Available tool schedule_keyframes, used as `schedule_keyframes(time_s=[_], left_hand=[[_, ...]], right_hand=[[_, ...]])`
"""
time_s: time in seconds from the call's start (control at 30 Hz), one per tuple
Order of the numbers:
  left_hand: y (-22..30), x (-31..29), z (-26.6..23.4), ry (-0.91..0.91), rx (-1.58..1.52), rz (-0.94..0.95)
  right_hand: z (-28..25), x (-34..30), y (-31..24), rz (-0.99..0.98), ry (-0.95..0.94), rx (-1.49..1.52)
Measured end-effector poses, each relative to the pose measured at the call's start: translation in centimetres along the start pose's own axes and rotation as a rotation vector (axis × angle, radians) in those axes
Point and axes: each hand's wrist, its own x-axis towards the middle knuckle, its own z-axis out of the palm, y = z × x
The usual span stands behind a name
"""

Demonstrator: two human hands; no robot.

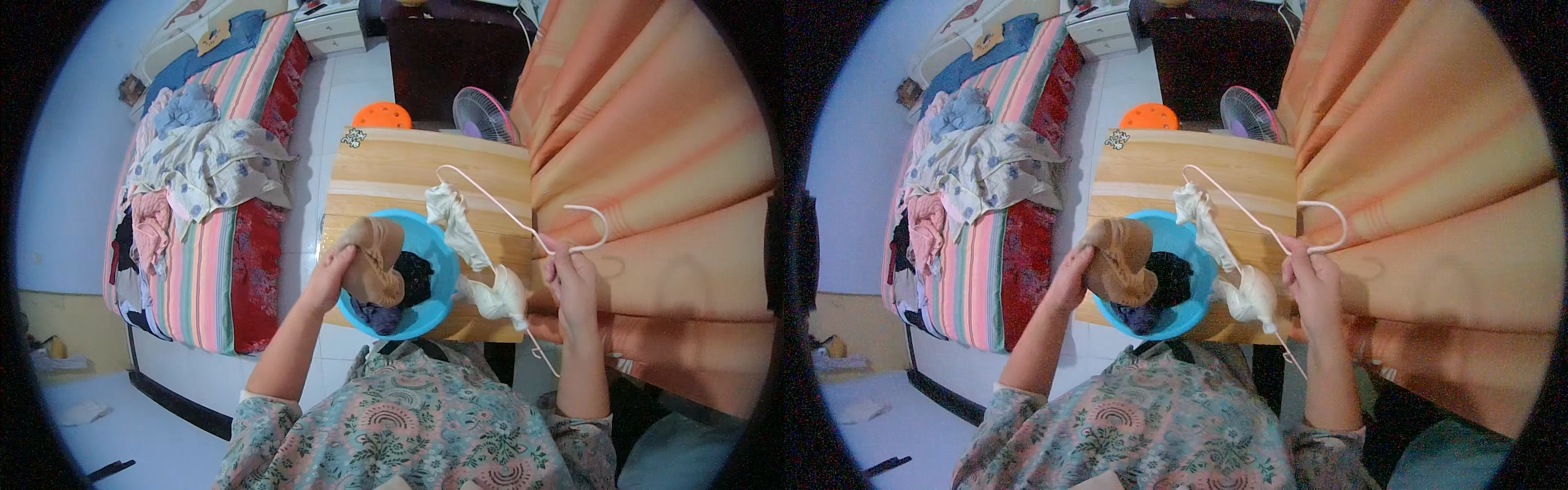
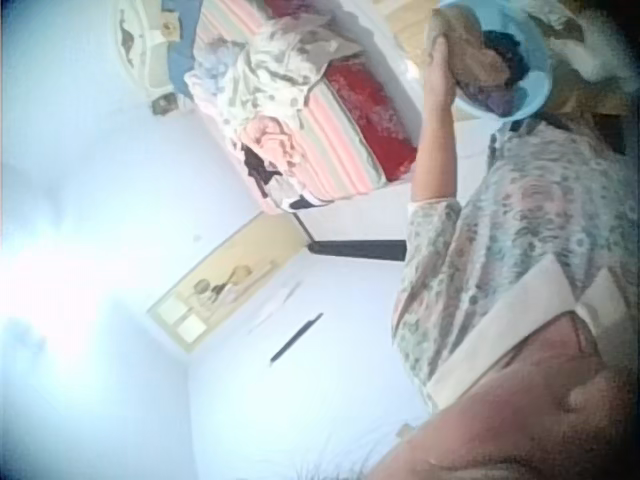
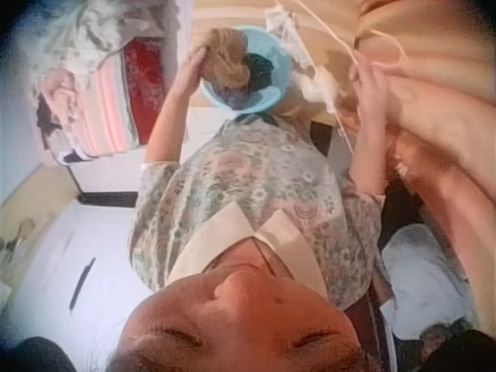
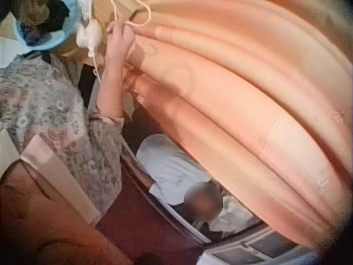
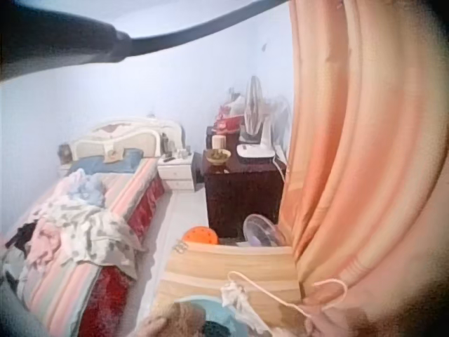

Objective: The person takes various garments, including a black shirt, white underwear, and a purple item, from a blue basin on a table. They place each item onto a hanger and hang it on a clothes rack in the room. A second person is visible in the background, also handling laundry.

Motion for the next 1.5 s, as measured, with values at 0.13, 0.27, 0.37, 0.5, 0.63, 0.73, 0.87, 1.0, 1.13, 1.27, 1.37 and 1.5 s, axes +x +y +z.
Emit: schedule_keyframes(time_s=[0.13,0.27,0.37,0.5,0.63,0.73,0.87,1.0,1.13,1.27,1.37,1.5], left_hand=[[4.8,-1.8,2.2,-0.124,0.051,-0.005],[9.2,-3.9,3.7,-0.115,0.102,0.074],[13.0,-6.2,6.5,-0.06,0.152,0.179],[16.0,-8.1,7.7,0.015,0.301,0.218],[18.9,-10.1,9.9,-0.034,0.329,0.234],[20.7,-11.3,11.6,0.095,0.201,0.326],[23.6,-11.2,14.0,0.105,0.099,0.401],[25.7,-12.2,15.8,-0.187,-0.059,0.426],[25.8,-12.9,17.2,-0.21,-0.058,0.462],[24.2,-12.8,17.0,-0.163,-0.144,0.42],[23.8,-12.3,16.6,-0.326,-0.187,0.388],[26.4,-12.3,18.1,-0.451,-0.029,0.703]], right_hand=[[1.2,0.3,-0.3,-0.001,-0.044,0.027],[3.1,1.5,2.3,-0.075,-0.11,0.013],[4.6,2.0,3.2,-0.058,-0.139,0.018],[6.1,2.7,4.1,-0.055,-0.16,0.04],[7.4,4.6,7.1,-0.011,-0.134,0.038],[9.5,6.3,9.8,-0.075,-0.12,0.045],[11.4,8.0,12.0,-0.066,-0.031,0.124],[13.2,7.3,11.9,-0.022,-0.071,0.247],[14.0,6.1,9.5,0.066,-0.136,0.391],[14.0,5.8,6.5,0.067,-0.205,0.442],[14.4,5.4,3.4,0.074,-0.266,0.5],[15.8,6.7,1.8,-0.044,-0.374,0.7]])
